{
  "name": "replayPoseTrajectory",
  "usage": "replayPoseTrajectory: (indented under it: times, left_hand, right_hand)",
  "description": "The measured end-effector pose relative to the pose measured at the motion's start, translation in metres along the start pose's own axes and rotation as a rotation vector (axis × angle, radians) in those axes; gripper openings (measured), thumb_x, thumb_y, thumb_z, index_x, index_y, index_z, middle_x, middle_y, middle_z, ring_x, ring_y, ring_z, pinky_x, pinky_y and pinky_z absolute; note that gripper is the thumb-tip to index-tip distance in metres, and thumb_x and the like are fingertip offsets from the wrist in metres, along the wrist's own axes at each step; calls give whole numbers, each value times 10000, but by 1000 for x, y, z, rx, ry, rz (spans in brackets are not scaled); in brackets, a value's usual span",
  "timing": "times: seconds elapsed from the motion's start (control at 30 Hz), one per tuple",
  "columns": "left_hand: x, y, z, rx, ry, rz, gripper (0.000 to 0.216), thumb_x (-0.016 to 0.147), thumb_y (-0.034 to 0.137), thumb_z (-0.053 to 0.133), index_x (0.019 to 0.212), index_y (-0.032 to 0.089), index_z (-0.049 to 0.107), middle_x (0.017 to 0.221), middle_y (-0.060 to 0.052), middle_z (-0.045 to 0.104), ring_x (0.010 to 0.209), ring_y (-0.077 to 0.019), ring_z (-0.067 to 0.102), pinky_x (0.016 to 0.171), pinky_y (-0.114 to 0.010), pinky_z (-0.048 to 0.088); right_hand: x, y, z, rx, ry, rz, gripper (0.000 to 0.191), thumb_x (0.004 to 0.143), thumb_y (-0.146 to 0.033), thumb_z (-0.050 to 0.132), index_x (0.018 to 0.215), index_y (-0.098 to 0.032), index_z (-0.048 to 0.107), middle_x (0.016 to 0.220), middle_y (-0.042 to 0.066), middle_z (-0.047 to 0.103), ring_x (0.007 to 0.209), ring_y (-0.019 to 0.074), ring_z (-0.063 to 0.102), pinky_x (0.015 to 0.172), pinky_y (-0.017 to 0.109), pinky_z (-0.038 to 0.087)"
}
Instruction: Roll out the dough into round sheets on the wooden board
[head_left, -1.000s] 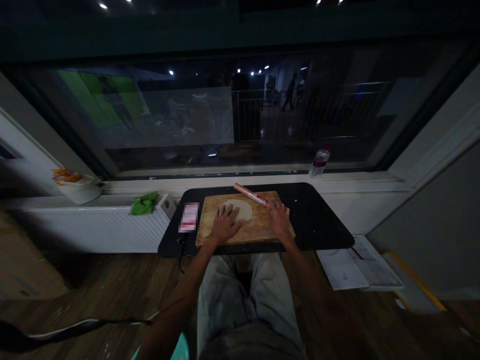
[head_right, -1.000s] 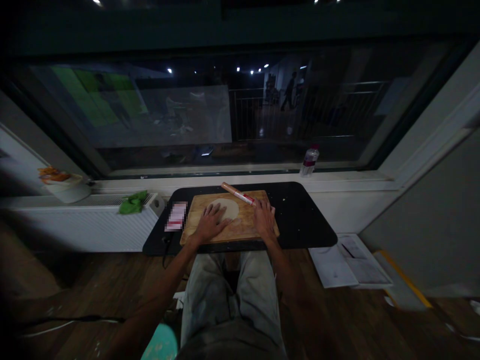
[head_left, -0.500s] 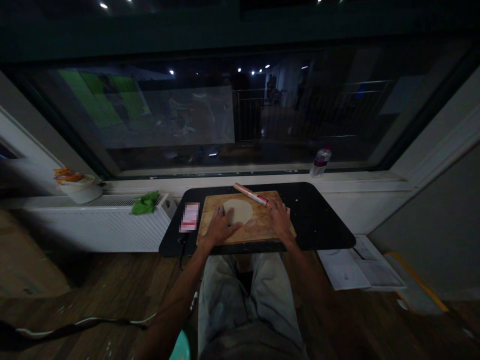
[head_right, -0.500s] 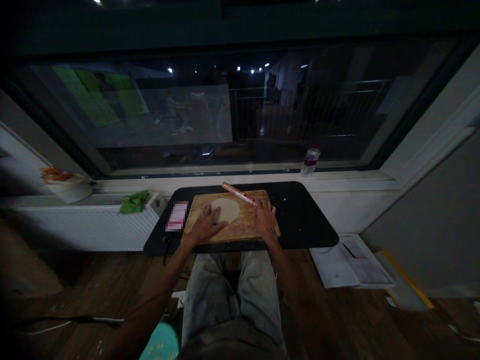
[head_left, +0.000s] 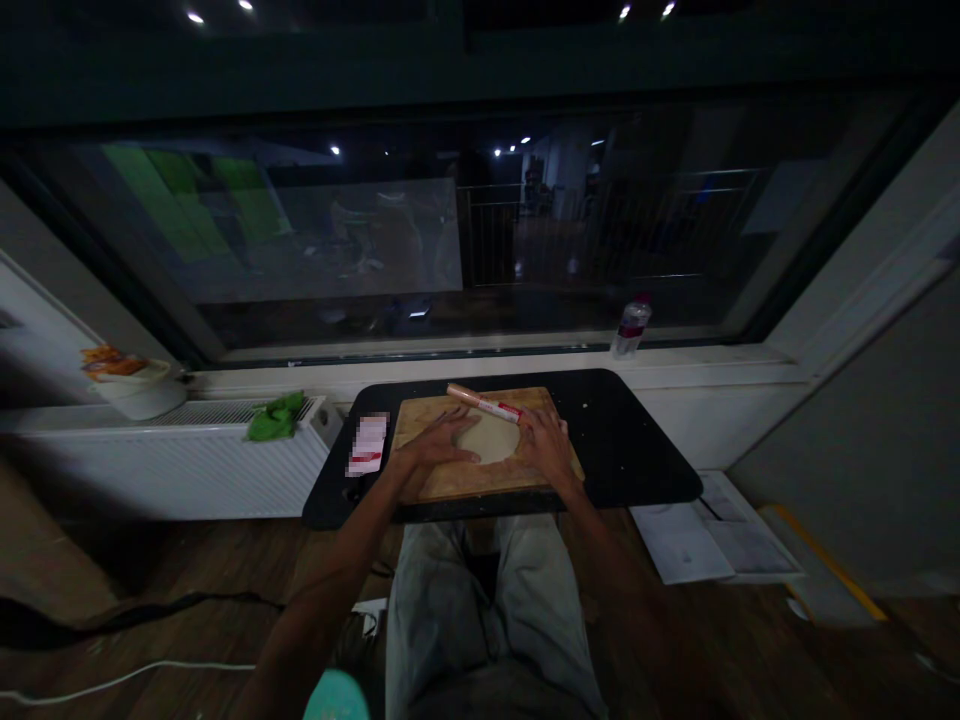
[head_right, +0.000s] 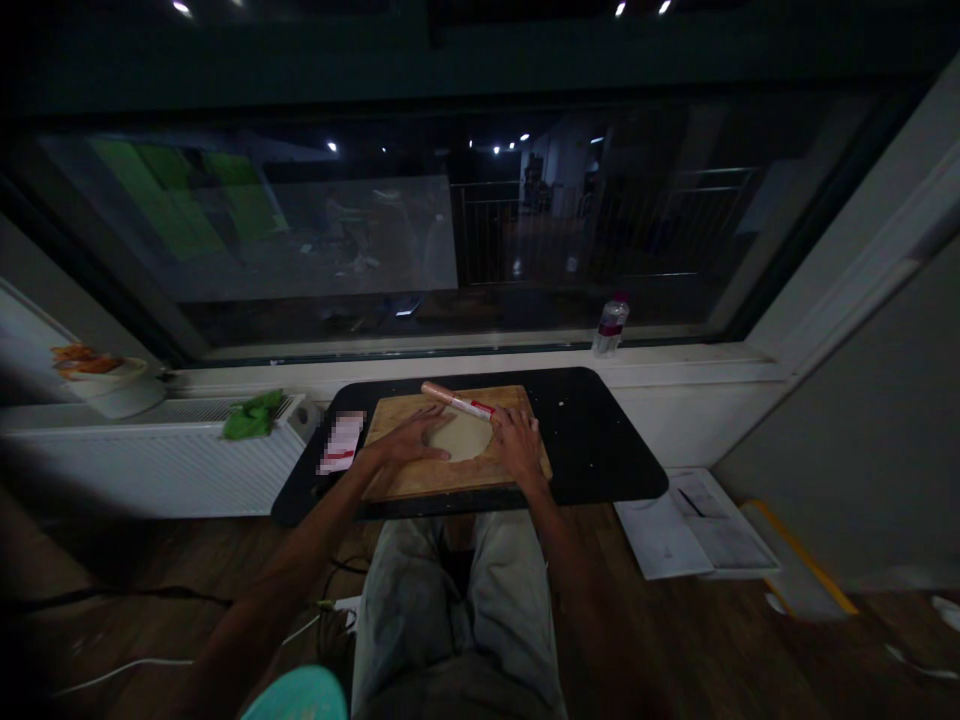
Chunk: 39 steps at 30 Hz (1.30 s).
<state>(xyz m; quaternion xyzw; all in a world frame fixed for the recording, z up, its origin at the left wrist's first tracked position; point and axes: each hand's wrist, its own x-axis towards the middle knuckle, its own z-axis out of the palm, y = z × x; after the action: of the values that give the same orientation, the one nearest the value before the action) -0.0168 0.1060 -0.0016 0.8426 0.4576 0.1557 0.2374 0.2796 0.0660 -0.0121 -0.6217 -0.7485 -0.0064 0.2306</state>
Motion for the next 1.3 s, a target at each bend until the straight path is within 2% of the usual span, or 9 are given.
replayPoseTrajectory:
  times: [0.1,0.17,0.23,0.4,0.53,0.67,0.83,0.9,1.3]
  left_hand:
    - [-7,14,10,-85,344,-126,578,1037,668,651,1361,216,808,1430,-144,803,1331,-335,729,1163,-465,541]
    - [-13,24,14,-37,663,-360,522,1152,547,435,1202,194,817,1208,-160,824,1143,-332,743,1059,-488,559]
    - [-15,31,12,95,783,-500,469,1167,446,391,1203,193,784,1237,-180,790,1222,-368,692,1100,-532,532]
    - [-3,33,4,352,507,-446,376,1142,367,479,1367,195,728,1478,-190,696,1437,-388,599,1273,-551,439]
    - [5,26,17,388,392,-369,392,1129,290,470,1400,197,737,1545,-201,681,1570,-388,526,1340,-602,378]
    - [6,18,24,398,370,-324,419,1115,266,471,1449,215,718,1634,-181,636,1711,-393,371,1381,-667,316]
    - [12,12,21,379,346,-329,445,1111,264,478,1500,224,690,1614,-167,662,1703,-377,402,1363,-633,375]
    - [12,12,22,378,346,-328,469,1116,268,464,1532,216,674,1624,-174,659,1692,-374,421,1355,-624,390]
    - [-5,22,22,407,339,-288,499,1120,276,411,1534,206,681,1639,-156,677,1679,-364,450,1376,-591,361]
  right_hand:
    - [-1,-4,-5,47,-37,-54,526,1106,-172,526,1607,-248,666,1466,142,746,1389,306,601,1190,451,397]
    - [-1,-7,-8,71,-60,-93,476,1100,-185,550,1538,-250,723,1442,129,760,1373,296,615,1202,445,388]
    - [-1,-10,-10,95,-61,-118,383,1118,-234,563,1430,-252,784,1407,116,778,1357,290,627,1212,440,384]
    - [-1,-14,-12,101,-47,-115,349,1186,-324,495,1259,-256,830,1323,106,805,1303,278,653,1188,430,407]
    - [7,-10,-20,31,-78,-179,307,1171,-340,550,1245,-260,837,1336,107,780,1315,278,640,1196,427,421]
    - [25,-4,-26,-47,-151,-248,320,1169,-336,553,1216,-248,857,1459,119,719,1382,274,615,1251,442,408]
    - [38,-12,-18,-163,-153,-27,516,1171,-337,510,1656,-207,632,1645,179,645,1511,330,559,1247,484,417]
    - [37,-16,-14,-180,-154,6,569,1164,-334,502,1708,-184,573,1672,189,634,1532,340,555,1266,490,398]
    - [-10,-29,-9,-217,-93,-13,504,1157,-258,398,1505,-77,715,1540,255,721,1490,356,607,1309,501,357]
